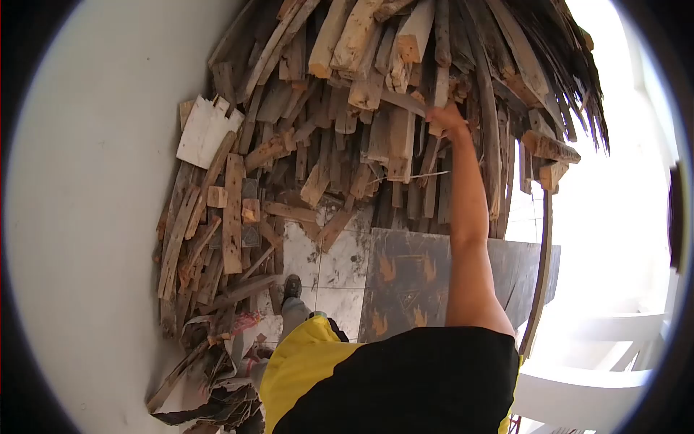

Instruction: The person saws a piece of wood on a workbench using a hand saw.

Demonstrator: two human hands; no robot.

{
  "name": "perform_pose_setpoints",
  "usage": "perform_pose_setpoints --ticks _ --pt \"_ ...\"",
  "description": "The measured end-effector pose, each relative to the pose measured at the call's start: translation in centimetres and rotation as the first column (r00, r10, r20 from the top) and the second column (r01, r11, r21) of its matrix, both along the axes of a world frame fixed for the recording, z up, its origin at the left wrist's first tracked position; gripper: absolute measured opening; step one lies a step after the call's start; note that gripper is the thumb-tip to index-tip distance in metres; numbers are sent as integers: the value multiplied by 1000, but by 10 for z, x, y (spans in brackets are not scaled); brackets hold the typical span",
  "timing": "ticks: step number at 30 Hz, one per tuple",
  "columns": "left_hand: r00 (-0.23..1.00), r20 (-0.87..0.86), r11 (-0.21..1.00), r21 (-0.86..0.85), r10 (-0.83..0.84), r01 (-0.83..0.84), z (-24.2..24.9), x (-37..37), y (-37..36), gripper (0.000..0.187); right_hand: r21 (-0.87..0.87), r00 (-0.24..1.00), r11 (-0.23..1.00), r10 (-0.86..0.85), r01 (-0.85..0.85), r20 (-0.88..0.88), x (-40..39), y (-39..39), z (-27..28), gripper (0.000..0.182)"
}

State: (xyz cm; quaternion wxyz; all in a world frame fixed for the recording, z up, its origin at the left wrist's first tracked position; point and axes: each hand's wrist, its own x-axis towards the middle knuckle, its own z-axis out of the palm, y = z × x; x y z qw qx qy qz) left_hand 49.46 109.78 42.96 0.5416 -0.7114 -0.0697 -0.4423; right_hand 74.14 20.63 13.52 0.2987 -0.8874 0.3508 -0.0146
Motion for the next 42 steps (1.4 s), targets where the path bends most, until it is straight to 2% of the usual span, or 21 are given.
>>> perform_pose_setpoints --ticks 2,3,6,9,12,13,16,17,18,19,20,22,25,27,28,30,33,35,37,39,42 --pt "1000 17 1000 11 4 -4 2 -4 -3 58 35 945 966 242 -255 219 -12 -25 -42 61" --pt "1000 22 1000 18 3 -3 4 -7 -6 58 37 944 968 231 -246 237 -5 -44 -63 61" --pt "999 41 999 33 -27 25 9 -9 -14 58 46 979 991 113 -122 168 0 -81 -87 60" --pt "996 90 999 48 -25 21 12 -24 -17 58 -215 981 975 97 -60 168 34 -48 -64 59" --pt "997 73 999 44 -27 24 21 -25 -24 55 -279 981 944 146 -177 -128 -1 -27 -69 80" --pt "997 71 1000 9 -1 0 15 -27 -27 53 -373 983 915 104 -155 -154 0 -16 -73 92" --pt "992 56 991 -69 -111 115 14 -23 -71 49 -340 993 939 13 -52 -117 -10 23 -47 89" --pt "986 17 977 -134 -168 169 20 -25 -85 49 -192 960 979 110 -60 259 -1 20 -58 92" --pt "991 109 993 86 -84 75 20 -17 -24 60 -51 784 991 128 -122 608 10 20 -66 95" --pt "992 120 989 137 32 -49 20 -20 -21 54 179 741 964 25 -196 671 15 31 -37 99" --pt "993 117 990 137 -2 -14 21 -21 -18 53 390 707 879 -90 -275 701 17 45 6 103" --pt "992 110 988 147 -56 39 21 -20 -19 53 297 765 951 -129 -85 632 51 61 44 106" --pt "988 136 975 218 -69 38 23 -17 -29 51 430 851 896 -136 -113 507 103 77 61 105" --pt "991 132 976 218 -11 -18 23 -19 -39 48 327 913 937 -26 -119 407 121 95 68 92" --pt "990 139 969 246 -38 3 25 -19 -45 46 332 907 934 -23 -131 421 121 97 75 92" --pt "987 147 968 249 -64 26 26 -20 -44 46 388 935 896 72 -214 348 105 98 95 69" --pt "978 151 976 188 -143 114 19 -19 -41 47 331 892 924 25 -194 452 93 115 128 46" --pt "992 126 990 141 -27 9 20 -22 -44 48 354 892 925 -41 -136 451 100 126 154 42" --pt "991 112 989 131 -77 62 21 -22 -38 49 385 885 920 -118 -72 450 117 128 157 37" --pt "988 109 989 104 -112 101 20 -19 -41 50 116 892 984 71 -136 447 133 125 156 29" --pt "991 91 994 59 -93 88 23 -25 -41 50 257 930 942 116 -214 349 136 110 152 32"
